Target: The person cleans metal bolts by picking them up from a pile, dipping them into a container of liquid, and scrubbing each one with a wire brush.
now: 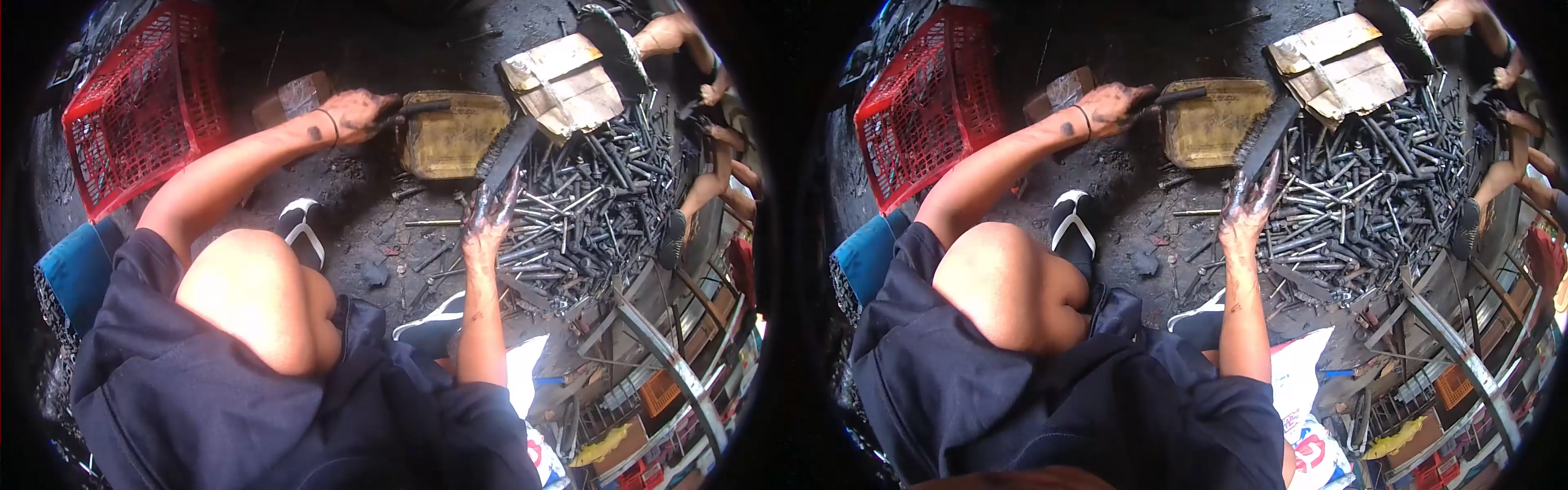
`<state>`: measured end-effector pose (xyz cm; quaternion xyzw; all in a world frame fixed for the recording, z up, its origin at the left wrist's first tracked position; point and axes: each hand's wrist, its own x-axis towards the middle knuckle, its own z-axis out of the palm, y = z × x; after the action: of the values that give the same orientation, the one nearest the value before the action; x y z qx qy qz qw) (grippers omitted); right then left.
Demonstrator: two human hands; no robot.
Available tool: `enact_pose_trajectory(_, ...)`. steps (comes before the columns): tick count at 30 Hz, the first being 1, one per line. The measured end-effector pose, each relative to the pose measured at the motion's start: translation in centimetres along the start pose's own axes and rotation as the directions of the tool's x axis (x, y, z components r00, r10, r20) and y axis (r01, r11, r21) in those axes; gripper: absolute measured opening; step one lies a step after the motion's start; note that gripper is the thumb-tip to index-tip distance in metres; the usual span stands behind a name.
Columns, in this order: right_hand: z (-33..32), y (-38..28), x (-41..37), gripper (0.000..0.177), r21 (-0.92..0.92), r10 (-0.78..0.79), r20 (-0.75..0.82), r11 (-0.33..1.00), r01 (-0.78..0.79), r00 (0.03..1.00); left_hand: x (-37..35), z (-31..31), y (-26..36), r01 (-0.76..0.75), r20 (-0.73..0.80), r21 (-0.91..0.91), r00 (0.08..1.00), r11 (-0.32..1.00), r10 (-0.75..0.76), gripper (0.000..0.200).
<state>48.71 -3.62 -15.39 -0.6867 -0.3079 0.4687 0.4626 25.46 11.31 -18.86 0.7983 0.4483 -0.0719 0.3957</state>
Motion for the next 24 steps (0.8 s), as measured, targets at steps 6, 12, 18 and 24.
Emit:
enact_pose_trajectory(6,0.1,0.8,-0.1,0.064,-0.027,-0.004,-0.019,1.000,0.004,1.000,0.4,-1.4,0.0,-0.182,0.043,-0.103,0.981,0.978,0.188,0.043)
enact_pose_trajectory(12,1.1,0.4,-1.0,0.056,-0.354,-0.197,0.055,0.913,0.203,0.979,0.8,0.3,-0.8,-0.139,0.059,-0.090,0.988,0.986,0.144,0.036)
enact_pose_trajectory(18,4.1,-1.1,-2.9,0.052,-0.669,-0.278,0.272,0.633,0.388,0.921,0.6,0.8,0.8,-0.194,0.156,0.154,0.973,0.969,0.170,0.035)
enact_pose_trajectory(24,8.1,-5.8,7.3,0.023,-0.853,-0.105,0.264,0.439,0.283,0.959,0.5,3.0,-0.1,-0.376,0.053,0.246,0.926,0.894,0.375,0.028)
